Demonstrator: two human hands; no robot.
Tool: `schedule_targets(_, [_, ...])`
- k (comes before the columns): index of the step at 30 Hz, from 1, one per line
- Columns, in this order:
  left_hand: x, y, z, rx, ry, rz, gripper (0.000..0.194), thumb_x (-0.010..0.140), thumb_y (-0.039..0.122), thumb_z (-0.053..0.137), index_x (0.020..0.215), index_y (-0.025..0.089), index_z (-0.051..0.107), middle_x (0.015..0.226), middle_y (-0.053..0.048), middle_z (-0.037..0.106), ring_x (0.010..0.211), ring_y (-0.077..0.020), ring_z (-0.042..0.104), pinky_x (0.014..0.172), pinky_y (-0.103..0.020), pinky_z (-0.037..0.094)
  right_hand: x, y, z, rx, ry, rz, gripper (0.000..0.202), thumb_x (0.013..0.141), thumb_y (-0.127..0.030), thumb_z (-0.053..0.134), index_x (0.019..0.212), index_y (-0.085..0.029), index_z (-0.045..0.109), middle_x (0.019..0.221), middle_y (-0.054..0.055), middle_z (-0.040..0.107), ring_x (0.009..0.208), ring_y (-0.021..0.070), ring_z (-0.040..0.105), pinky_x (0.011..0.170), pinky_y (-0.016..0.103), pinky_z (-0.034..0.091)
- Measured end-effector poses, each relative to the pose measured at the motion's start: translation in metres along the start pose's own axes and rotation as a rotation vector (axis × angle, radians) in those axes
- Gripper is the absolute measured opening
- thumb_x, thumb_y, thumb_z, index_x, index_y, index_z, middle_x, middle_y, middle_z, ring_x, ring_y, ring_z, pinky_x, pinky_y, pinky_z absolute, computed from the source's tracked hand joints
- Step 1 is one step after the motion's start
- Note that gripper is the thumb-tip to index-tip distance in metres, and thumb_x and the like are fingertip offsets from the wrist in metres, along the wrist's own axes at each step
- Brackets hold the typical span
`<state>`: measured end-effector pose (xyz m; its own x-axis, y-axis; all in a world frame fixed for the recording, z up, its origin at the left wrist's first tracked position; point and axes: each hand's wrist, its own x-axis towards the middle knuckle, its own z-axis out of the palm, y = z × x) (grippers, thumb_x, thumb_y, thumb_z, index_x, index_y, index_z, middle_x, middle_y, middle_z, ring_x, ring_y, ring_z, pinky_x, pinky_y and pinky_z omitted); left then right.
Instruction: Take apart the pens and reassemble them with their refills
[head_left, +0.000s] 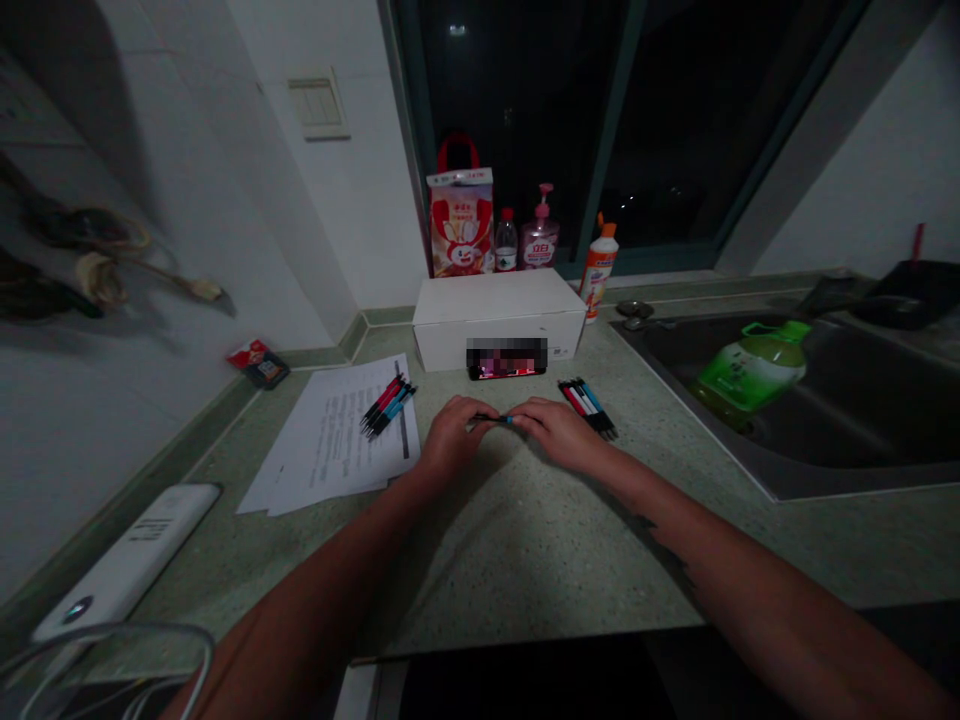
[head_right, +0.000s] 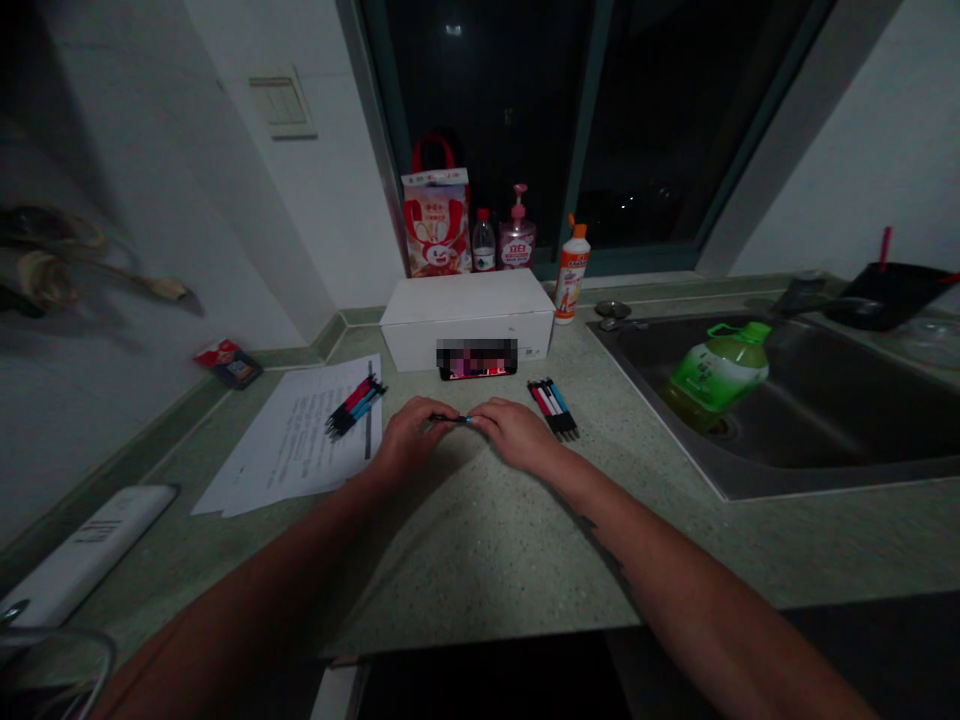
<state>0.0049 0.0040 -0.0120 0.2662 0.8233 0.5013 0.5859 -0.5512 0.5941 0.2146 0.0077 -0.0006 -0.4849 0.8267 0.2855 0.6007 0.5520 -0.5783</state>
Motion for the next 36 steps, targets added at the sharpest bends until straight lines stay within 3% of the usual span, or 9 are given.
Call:
schedule_targets(6, [0.0011, 0.0025, 0.0014, -0.010, 0.004, -0.011, 0.013, 0.082, 0.011, 0.068, 0.087, 0.022, 0.071, 0.088, -0.002, 0.072, 0.089, -0.0183, 0.066, 0.084, -0.035, 0.052, -0.0010, 0.0019, -0.0022, 0.055, 0.055, 0.043, 0.012, 0.087, -0.021, 0.066, 0.099, -0.021, 0.066, 0.093, 0.006, 0.072, 0.086, 0.0205, 0.066, 0.077, 0.032, 0.049])
schedule_targets(9, [0.0005, 0.0020, -0.0006, -0.024, 0.009, 0.025, 0.012, 0.083, 0.011, 0.068, 0.087, 0.022, 0.070, 0.088, -0.002, 0.073, 0.089, -0.0182, 0.066, 0.086, -0.035, 0.052, -0.0003, 0.0017, -0.0036, 0.012, 0.031, 0.017, 0.009, 0.092, -0.024, 0.061, 0.096, -0.021, 0.068, 0.094, 0.007, 0.072, 0.088, 0.0204, 0.065, 0.078, 0.032, 0.048])
schedule_targets(14, [-0.0006, 0.0006, -0.0009, -0.018, 0.026, 0.046, 0.010, 0.083, 0.012, 0.068, 0.086, 0.022, 0.070, 0.087, -0.003, 0.072, 0.089, -0.0184, 0.066, 0.086, -0.035, 0.052, 0.0007, 0.0012, -0.0030, -0.084, -0.014, 0.000, 0.022, 0.099, -0.028, 0.051, 0.099, -0.021, 0.072, 0.097, 0.008, 0.072, 0.090, 0.0211, 0.066, 0.082, 0.034, 0.048])
schedule_targets(20, [0.0018, 0.0020, -0.0008, -0.125, 0.050, -0.182, 0.022, 0.082, 0.024, 0.071, 0.103, 0.019, 0.069, 0.096, -0.006, 0.073, 0.085, -0.0184, 0.068, 0.081, -0.034, 0.055, 0.0005, 0.0017, -0.0024, -0.087, 0.002, 0.021, 0.022, 0.100, -0.028, 0.051, 0.101, -0.022, 0.072, 0.097, 0.007, 0.072, 0.090, 0.0202, 0.065, 0.080, 0.033, 0.048])
schedule_targets(23, [0.0032, 0.0009, -0.0027, -0.177, 0.006, -0.292, 0.013, 0.087, 0.029, 0.064, 0.091, 0.019, 0.071, 0.082, -0.004, 0.073, 0.076, -0.0176, 0.067, 0.075, -0.031, 0.055, 0.0002, 0.0020, -0.0033, -0.123, 0.005, 0.015, 0.023, 0.100, -0.029, 0.051, 0.101, -0.021, 0.072, 0.098, 0.007, 0.072, 0.091, 0.0206, 0.065, 0.081, 0.033, 0.048])
schedule_targets(25, [0.0035, -0.0005, -0.0025, -0.182, -0.006, -0.273, 0.011, 0.084, 0.029, 0.067, 0.082, 0.019, 0.071, 0.082, -0.004, 0.073, 0.077, -0.0177, 0.067, 0.076, -0.031, 0.054, 0.0000, 0.0020, -0.0039, -0.145, 0.005, 0.015, 0.023, 0.100, -0.030, 0.051, 0.102, -0.022, 0.073, 0.099, 0.007, 0.072, 0.092, 0.0212, 0.066, 0.082, 0.034, 0.048])
schedule_targets(29, [0.0026, -0.0013, 0.0007, -0.270, 0.032, -0.286, 0.016, 0.082, 0.029, 0.069, 0.093, 0.018, 0.069, 0.083, -0.004, 0.073, 0.077, -0.0172, 0.067, 0.075, -0.031, 0.054, 0.0000, 0.0015, -0.0046, -0.154, 0.018, 0.010, 0.023, 0.100, -0.030, 0.051, 0.101, -0.022, 0.072, 0.099, 0.008, 0.072, 0.092, 0.0218, 0.066, 0.081, 0.034, 0.048])
schedule_targets(33, [0.0017, 0.0010, 0.0009, -0.280, -0.012, -0.310, 0.012, 0.081, 0.028, 0.069, 0.086, 0.018, 0.069, 0.081, -0.003, 0.073, 0.076, -0.0172, 0.068, 0.075, -0.031, 0.054, 0.0003, 0.0011, -0.0049, -0.157, 0.019, 0.000, 0.021, 0.099, -0.030, 0.053, 0.102, -0.021, 0.072, 0.100, 0.008, 0.072, 0.092, 0.0223, 0.066, 0.082, 0.035, 0.048])
schedule_targets(36, [0.0016, 0.0022, -0.0001, -0.293, 0.015, -0.308, 0.015, 0.081, 0.028, 0.070, 0.093, 0.018, 0.068, 0.085, -0.004, 0.074, 0.077, -0.0173, 0.068, 0.075, -0.030, 0.054, 0.0006, 0.0008, -0.0056, -0.145, 0.031, 0.003, 0.022, 0.099, -0.030, 0.052, 0.102, -0.022, 0.071, 0.100, 0.007, 0.071, 0.093, 0.0223, 0.066, 0.082, 0.034, 0.048])
